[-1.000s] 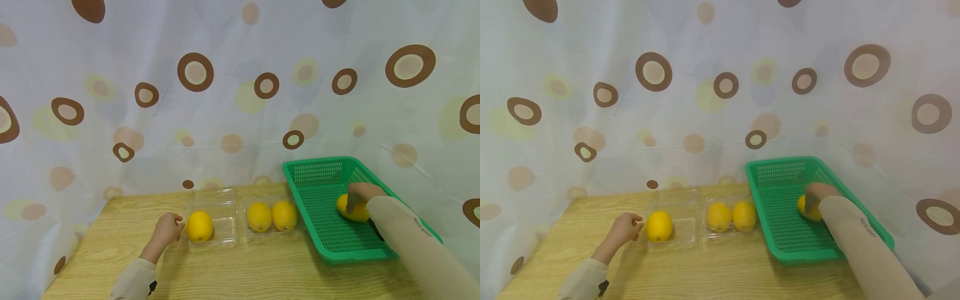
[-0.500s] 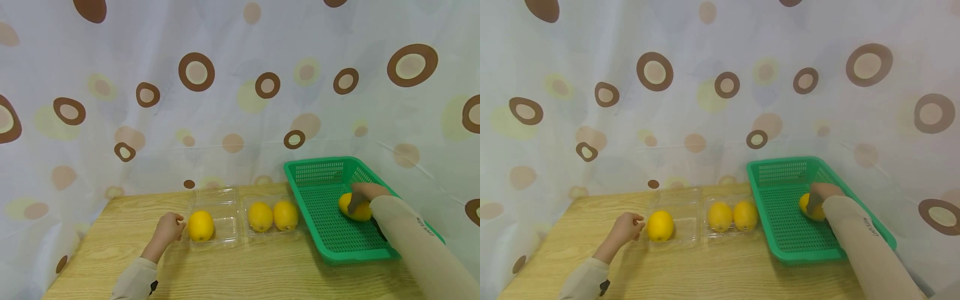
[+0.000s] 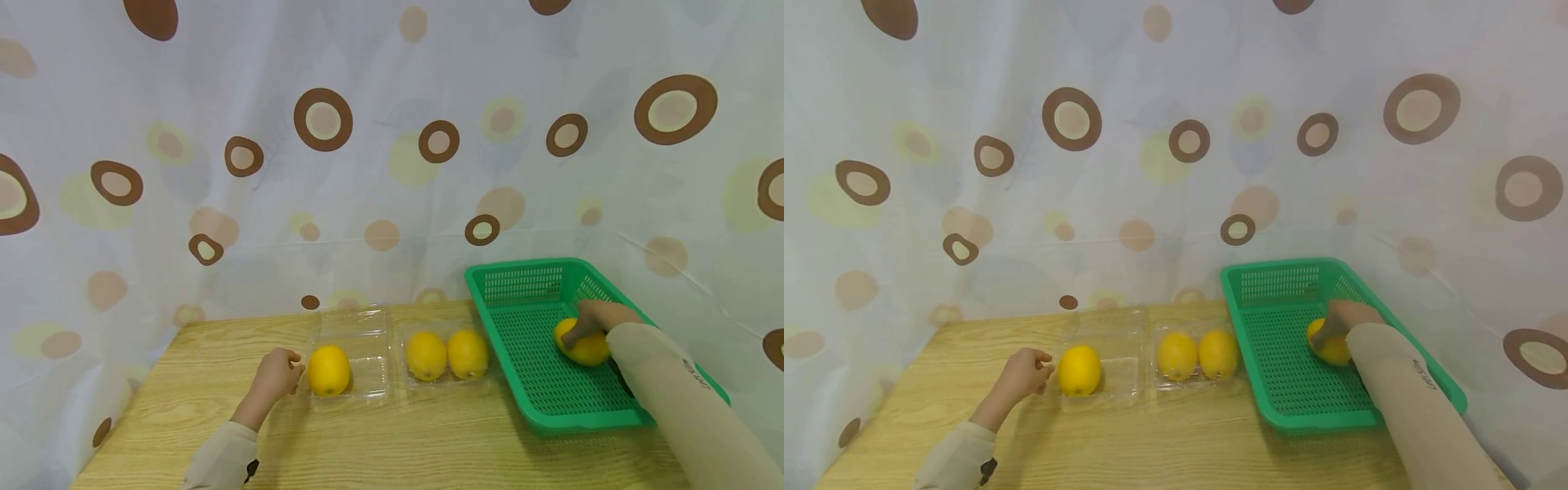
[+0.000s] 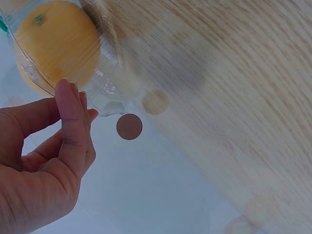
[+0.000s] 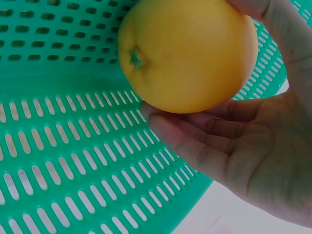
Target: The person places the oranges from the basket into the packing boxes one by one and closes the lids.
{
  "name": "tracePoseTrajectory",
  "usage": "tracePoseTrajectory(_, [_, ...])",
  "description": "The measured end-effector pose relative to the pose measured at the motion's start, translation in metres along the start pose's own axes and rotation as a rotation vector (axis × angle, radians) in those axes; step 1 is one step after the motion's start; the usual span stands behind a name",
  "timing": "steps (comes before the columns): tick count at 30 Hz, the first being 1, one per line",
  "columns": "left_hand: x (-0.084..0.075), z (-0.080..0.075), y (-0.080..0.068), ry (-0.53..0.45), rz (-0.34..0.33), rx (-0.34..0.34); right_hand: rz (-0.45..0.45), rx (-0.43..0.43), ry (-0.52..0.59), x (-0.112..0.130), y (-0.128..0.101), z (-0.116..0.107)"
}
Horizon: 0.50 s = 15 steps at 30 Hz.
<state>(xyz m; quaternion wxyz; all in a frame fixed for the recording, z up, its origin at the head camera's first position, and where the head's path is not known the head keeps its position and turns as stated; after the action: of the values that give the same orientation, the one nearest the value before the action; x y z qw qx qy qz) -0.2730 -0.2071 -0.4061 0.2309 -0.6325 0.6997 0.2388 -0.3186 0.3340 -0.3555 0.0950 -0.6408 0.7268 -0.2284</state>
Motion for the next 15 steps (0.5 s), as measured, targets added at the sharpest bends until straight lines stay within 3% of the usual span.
tracePoseTrajectory(7, [-0.0013, -0.0001, 0.0007, 0.010, 0.007, -0.002, -0.035, -0.022, 0.010, 0.0012, 0.0014, -0.0006])
tracePoseTrajectory(15, [-0.0033, -0.0005, -0.0019, -0.002, -0.008, 0.007, -0.097, -0.031, 0.107, 0.0066, 0.0063, 0.0024])
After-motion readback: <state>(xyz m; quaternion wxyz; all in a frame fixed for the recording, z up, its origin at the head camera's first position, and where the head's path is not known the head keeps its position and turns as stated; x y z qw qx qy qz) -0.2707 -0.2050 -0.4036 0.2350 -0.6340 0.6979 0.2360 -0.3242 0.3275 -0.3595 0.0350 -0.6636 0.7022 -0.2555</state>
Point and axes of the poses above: each hand's wrist, its own y-axis towards the middle knuckle, its own z-axis out of the palm, x = y × z, the point moved 2 cm from there along y, towards the middle knuckle, and after that the axes turned 5 degrees about z, right-handed, at the moved point
